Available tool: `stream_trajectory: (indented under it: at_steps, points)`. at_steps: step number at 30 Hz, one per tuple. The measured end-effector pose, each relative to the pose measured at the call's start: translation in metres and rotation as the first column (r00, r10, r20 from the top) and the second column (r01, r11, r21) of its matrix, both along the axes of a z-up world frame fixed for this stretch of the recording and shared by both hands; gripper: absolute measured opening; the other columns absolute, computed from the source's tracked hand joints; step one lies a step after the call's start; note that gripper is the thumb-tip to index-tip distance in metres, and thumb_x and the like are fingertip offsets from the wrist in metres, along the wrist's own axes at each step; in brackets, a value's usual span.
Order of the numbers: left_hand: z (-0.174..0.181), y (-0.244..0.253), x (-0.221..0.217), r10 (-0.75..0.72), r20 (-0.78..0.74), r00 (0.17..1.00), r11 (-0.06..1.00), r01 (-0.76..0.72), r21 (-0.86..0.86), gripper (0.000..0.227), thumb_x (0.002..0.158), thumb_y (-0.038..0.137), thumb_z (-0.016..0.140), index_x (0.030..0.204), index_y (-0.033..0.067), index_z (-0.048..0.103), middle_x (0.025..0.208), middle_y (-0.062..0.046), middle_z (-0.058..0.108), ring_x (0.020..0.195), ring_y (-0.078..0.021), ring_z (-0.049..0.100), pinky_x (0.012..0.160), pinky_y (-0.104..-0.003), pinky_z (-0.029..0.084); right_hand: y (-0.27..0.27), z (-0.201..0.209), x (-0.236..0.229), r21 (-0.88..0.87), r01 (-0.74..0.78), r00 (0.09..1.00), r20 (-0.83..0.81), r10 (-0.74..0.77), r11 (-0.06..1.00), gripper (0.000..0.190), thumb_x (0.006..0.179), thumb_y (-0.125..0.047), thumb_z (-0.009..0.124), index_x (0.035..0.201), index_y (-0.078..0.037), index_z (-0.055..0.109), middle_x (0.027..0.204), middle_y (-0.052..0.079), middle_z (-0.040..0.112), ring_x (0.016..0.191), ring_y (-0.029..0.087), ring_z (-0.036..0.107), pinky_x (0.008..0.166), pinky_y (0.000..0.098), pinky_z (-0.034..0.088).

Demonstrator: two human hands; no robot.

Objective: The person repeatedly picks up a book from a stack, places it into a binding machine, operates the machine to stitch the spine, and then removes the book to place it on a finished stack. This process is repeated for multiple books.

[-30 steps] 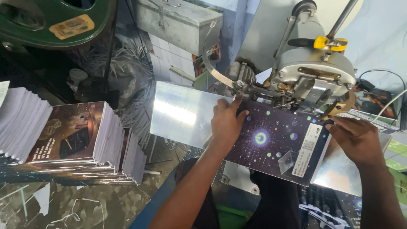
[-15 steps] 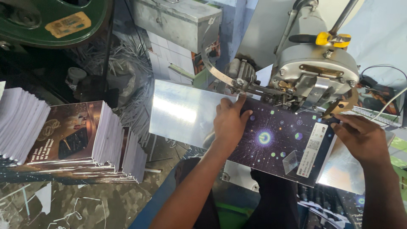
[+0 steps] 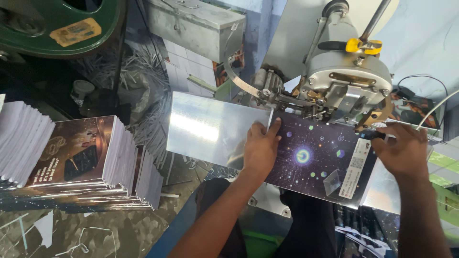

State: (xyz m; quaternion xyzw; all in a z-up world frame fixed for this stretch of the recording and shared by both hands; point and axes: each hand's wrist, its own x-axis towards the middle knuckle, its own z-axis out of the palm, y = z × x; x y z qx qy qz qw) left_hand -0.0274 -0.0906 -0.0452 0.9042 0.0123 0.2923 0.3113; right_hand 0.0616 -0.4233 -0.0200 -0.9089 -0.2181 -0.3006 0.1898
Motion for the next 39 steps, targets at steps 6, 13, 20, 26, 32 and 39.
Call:
stream_trajectory:
  at_steps: [6,13,20,26,32,39]
  points:
    - [0.003,-0.014,0.002,-0.048,-0.070,0.996,0.999,0.046,-0.020,0.046,0.092,0.017,0.068,0.138,0.0184,0.064,0.116,-0.016,0.053,0.107,-0.0369,0.056,0.085,-0.046,0.054,0.042,0.008,-0.004,0.065,-0.259,0.964,0.081,0.253,0.964,0.030,0.090,-0.026,0.067,0.109,-0.002,0.067,0.108,0.019,0.067,0.104,0.035,0.059,0.101,0.0435,0.047]
    - [0.000,-0.030,0.008,-0.067,-0.098,0.993,0.996,0.072,0.049,0.047,0.095,0.020,0.067,0.141,0.0184,0.062,0.124,-0.022,0.052,0.108,-0.0412,0.056,0.089,-0.048,0.054,0.093,0.006,-0.024,-0.151,-0.070,0.991,0.105,0.087,0.986,0.052,0.092,-0.049,0.070,0.120,-0.005,0.072,0.113,0.020,0.071,0.108,0.037,0.064,0.108,0.0479,0.037]
    - [0.000,-0.041,0.012,-0.067,-0.096,0.993,0.994,0.075,0.078,0.048,0.093,0.023,0.068,0.141,0.0207,0.062,0.125,-0.023,0.053,0.110,-0.0439,0.057,0.091,-0.051,0.053,0.082,0.012,-0.022,-0.126,-0.057,0.998,-0.002,0.058,0.990,0.058,0.087,-0.053,0.073,0.125,-0.009,0.074,0.113,0.014,0.073,0.116,0.032,0.062,0.110,0.0481,0.036]
    - [0.003,-0.053,0.012,-0.098,-0.140,0.985,0.994,0.104,0.038,0.048,0.094,0.026,0.068,0.141,0.0238,0.061,0.130,-0.024,0.050,0.112,-0.0441,0.057,0.090,-0.053,0.053,0.062,0.007,-0.017,-0.088,-0.046,0.999,-0.024,0.044,0.995,0.057,0.086,-0.053,0.075,0.123,-0.010,0.075,0.120,0.013,0.070,0.124,0.031,0.061,0.115,0.0470,0.035]
    - [0.000,-0.063,0.015,-0.109,-0.171,0.979,0.993,0.116,0.032,0.047,0.095,0.027,0.067,0.141,0.0258,0.062,0.127,-0.021,0.052,0.114,-0.0439,0.057,0.090,-0.054,0.052,0.052,0.008,-0.017,-0.086,-0.052,0.999,-0.013,0.051,0.995,0.057,0.085,-0.052,0.077,0.125,-0.011,0.075,0.121,0.012,0.070,0.124,0.031,0.060,0.115,0.0469,0.035]
    - [-0.005,-0.065,0.017,-0.127,-0.085,0.988,0.989,0.132,0.061,0.049,0.094,0.026,0.069,0.142,0.0230,0.061,0.131,-0.025,0.050,0.113,-0.0470,0.057,0.092,-0.053,0.053,0.050,0.012,-0.020,-0.037,-0.086,0.995,-0.053,0.084,0.996,0.051,0.087,-0.050,0.075,0.121,-0.013,0.075,0.121,0.010,0.070,0.126,0.031,0.060,0.113,0.0473,0.035]
